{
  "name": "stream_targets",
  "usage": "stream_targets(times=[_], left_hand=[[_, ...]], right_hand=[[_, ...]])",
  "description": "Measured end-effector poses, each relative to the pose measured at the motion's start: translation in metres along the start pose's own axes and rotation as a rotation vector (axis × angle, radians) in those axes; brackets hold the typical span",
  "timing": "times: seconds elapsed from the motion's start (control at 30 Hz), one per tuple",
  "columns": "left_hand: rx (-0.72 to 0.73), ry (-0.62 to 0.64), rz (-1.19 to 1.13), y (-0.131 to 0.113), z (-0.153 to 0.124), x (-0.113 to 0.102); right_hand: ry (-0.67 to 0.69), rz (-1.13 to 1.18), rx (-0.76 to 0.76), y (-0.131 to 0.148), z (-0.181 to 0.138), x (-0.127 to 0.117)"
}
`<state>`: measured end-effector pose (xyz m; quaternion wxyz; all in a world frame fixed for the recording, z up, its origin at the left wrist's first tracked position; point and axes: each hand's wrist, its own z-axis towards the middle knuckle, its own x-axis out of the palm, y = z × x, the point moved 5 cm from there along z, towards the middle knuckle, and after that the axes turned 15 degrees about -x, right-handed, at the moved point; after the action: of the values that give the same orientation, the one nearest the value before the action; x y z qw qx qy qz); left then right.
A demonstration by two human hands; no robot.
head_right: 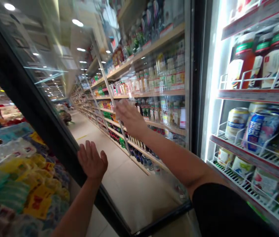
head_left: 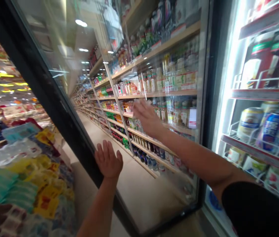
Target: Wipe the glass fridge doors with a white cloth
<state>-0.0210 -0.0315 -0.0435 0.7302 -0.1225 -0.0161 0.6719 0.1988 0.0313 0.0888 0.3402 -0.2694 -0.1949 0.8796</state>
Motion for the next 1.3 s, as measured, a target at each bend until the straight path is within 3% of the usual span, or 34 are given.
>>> stream_targets(times=[0.07, 0.13, 0.33, 0.4, 0.53, 0.6, 0.73, 0.77, 0.83, 0.9, 0.97, 1.03, 1.13, 1.2, 1.23, 1.3], left_hand=[[0.003, -0.005, 0.014, 0.0, 0.0, 0.0], [0.018, -0.028, 0.043, -0.002, 0.0, -0.001], [0.022, -0.04, 0.052, -0.002, 0.001, 0.0], [0.024, -0.028, 0.043, -0.002, 0.001, 0.0], [0.021, -0.028, 0.037, -0.001, 0.001, 0.0], [0.021, -0.034, 0.044, -0.001, 0.001, 0.0], [0.007, -0.026, 0.017, 0.002, 0.001, 0.002], [-0.004, -0.019, 0.003, 0.003, 0.001, 0.003], [-0.018, -0.013, -0.014, 0.006, 0.0, 0.005], [-0.015, -0.019, -0.019, 0.007, 0.0, 0.005], [-0.01, -0.016, -0.018, 0.007, 0.001, 0.006], [-0.01, -0.006, -0.015, 0.006, 0.001, 0.006], [-0.019, 0.005, -0.027, 0.006, 0.002, 0.008], [-0.038, 0.014, -0.043, 0.008, 0.001, 0.009], [-0.049, 0.021, -0.052, 0.008, 0.001, 0.009], [-0.06, 0.034, -0.07, 0.009, 0.001, 0.01]], right_hand=[[0.107, 0.045, -0.249, 0.024, -0.007, 0.01], [0.164, 0.049, -0.346, 0.029, -0.008, 0.01], [-0.032, -0.092, 0.159, -0.019, 0.029, -0.01], [-0.019, -0.051, 0.11, -0.004, 0.035, -0.001], [0.146, 0.041, -0.269, 0.04, 0.041, 0.02], [0.15, 0.014, -0.224, 0.037, 0.052, 0.017], [0.051, -0.063, 0.097, 0.02, 0.083, 0.005], [0.064, -0.062, 0.086, 0.026, 0.088, 0.008], [0.147, -0.026, -0.111, 0.051, 0.091, 0.02], [0.244, 0.012, -0.369, 0.077, 0.083, 0.032], [0.272, 0.009, -0.477, 0.082, 0.072, 0.035], [0.227, -0.031, -0.37, 0.061, 0.066, 0.028], [0.102, -0.096, -0.051, 0.016, 0.053, 0.01], [0.059, -0.111, 0.075, 0.001, 0.034, 0.004], [0.064, -0.099, 0.065, 0.001, 0.022, 0.004], [0.133, -0.031, -0.098, 0.013, -0.003, 0.008]])
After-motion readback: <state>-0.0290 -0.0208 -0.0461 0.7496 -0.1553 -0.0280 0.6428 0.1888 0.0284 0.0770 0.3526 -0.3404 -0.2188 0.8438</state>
